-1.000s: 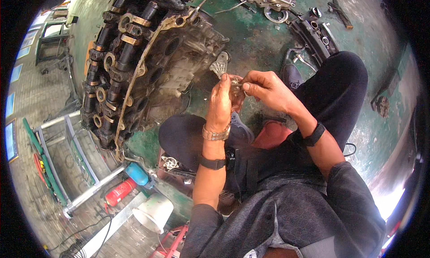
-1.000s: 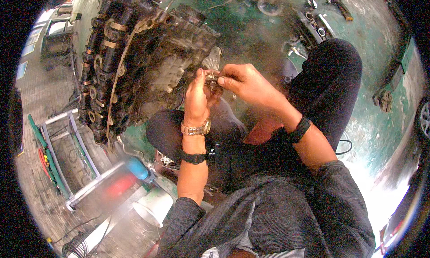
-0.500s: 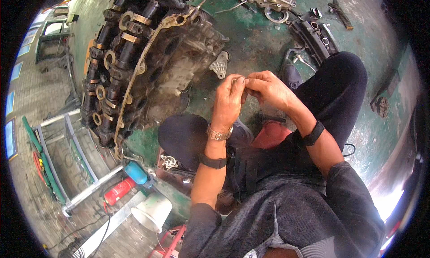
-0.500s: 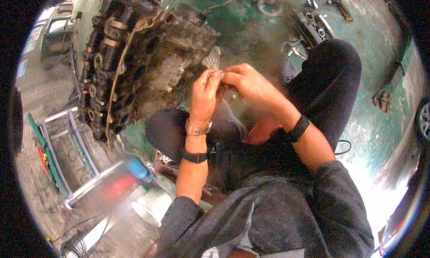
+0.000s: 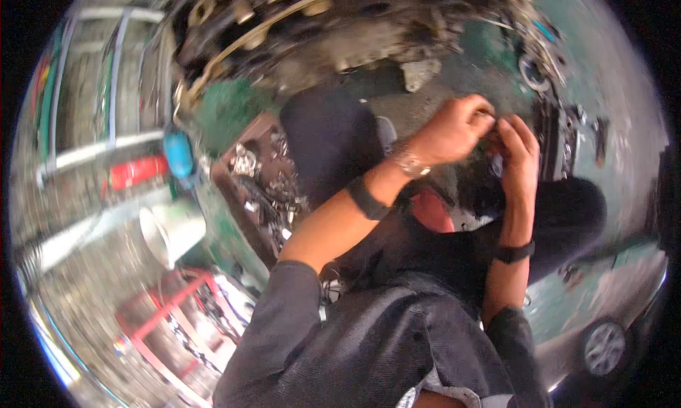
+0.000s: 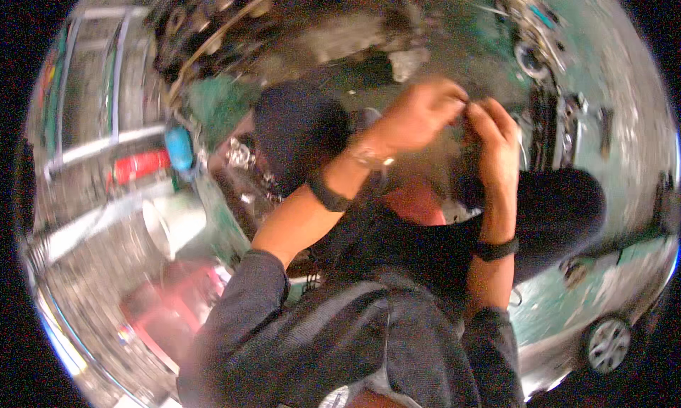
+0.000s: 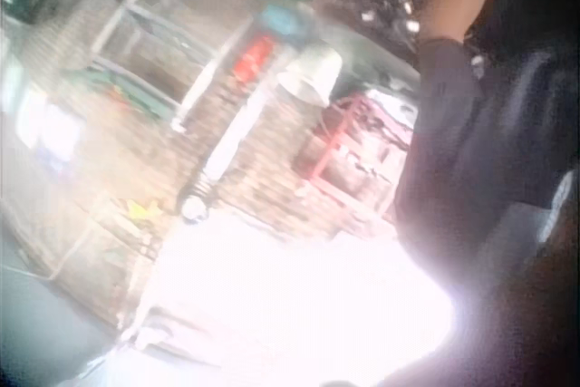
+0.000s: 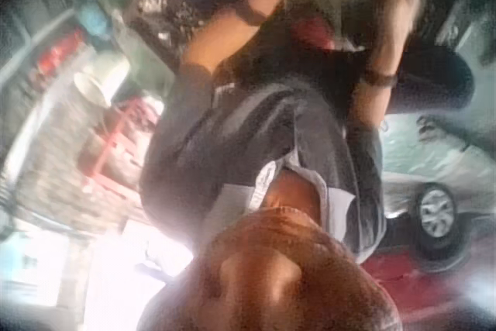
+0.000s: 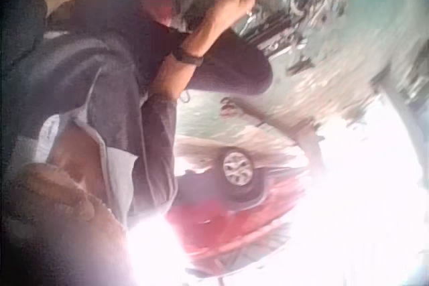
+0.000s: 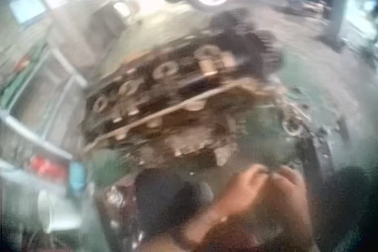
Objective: The person sits on the floor of a garage and handles small engine components, repeatedly picking up parts from a tray and manipulating them by hand. The person works near a disassembled engine block and other engine parts on the floor.
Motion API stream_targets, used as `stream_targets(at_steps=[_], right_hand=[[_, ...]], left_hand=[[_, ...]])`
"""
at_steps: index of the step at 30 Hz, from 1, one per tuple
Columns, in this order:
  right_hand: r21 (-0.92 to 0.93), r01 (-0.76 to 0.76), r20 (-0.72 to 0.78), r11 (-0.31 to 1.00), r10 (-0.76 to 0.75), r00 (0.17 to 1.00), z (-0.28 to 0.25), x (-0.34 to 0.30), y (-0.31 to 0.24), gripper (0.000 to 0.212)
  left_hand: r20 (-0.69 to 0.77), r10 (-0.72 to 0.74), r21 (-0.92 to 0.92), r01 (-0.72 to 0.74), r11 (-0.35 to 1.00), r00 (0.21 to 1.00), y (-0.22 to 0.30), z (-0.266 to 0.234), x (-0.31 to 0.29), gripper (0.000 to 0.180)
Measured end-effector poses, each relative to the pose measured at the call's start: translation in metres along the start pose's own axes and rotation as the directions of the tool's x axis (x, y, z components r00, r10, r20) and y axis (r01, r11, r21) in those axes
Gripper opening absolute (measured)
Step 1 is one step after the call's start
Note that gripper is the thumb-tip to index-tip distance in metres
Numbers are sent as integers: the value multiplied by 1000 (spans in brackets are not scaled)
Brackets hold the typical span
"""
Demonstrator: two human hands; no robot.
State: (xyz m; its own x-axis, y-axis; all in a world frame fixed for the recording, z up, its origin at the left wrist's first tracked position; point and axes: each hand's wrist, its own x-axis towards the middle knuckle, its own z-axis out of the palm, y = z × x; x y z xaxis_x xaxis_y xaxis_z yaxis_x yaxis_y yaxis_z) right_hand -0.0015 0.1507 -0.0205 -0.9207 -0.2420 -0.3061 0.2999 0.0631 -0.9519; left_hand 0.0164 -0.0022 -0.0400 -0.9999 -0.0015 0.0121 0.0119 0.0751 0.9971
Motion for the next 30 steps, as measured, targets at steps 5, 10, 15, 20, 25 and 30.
stream_targets(at_steps=[5, 10, 15, 20, 25, 30], right_hand=[[187, 64, -41, 980, -58, 997, 3, 4, 15, 19], [364, -24, 97, 931, -12, 995, -8, 22, 35, 27], [152, -116, -14, 981, 120, 993, -17, 33, 55, 18], [133, -149, 47, 980, 144, 988, -17, 38, 62, 15], [33, -190, -4, 981, 191, 982, -11, 41, 68, 15], [-10, -247, -5, 969, 247, 969, -18, 43, 80, 15]], left_hand=[[101, 13, 366, -49, 930, 995, 13, -10, 0, 21], [28, 33, 207, -38, 978, 999, 60, -51, -12, 22], [-298, 110, -9, -118, 993, 948, 87, -131, -102, 23], [-686, -393, -200, 360, 911, 612, 17, -196, -212, 19], [-714, -667, -379, 683, 625, 214, -157, -198, -336, 18], [-748, -609, -29, 904, 427, 264, -294, -156, -429, 17]])
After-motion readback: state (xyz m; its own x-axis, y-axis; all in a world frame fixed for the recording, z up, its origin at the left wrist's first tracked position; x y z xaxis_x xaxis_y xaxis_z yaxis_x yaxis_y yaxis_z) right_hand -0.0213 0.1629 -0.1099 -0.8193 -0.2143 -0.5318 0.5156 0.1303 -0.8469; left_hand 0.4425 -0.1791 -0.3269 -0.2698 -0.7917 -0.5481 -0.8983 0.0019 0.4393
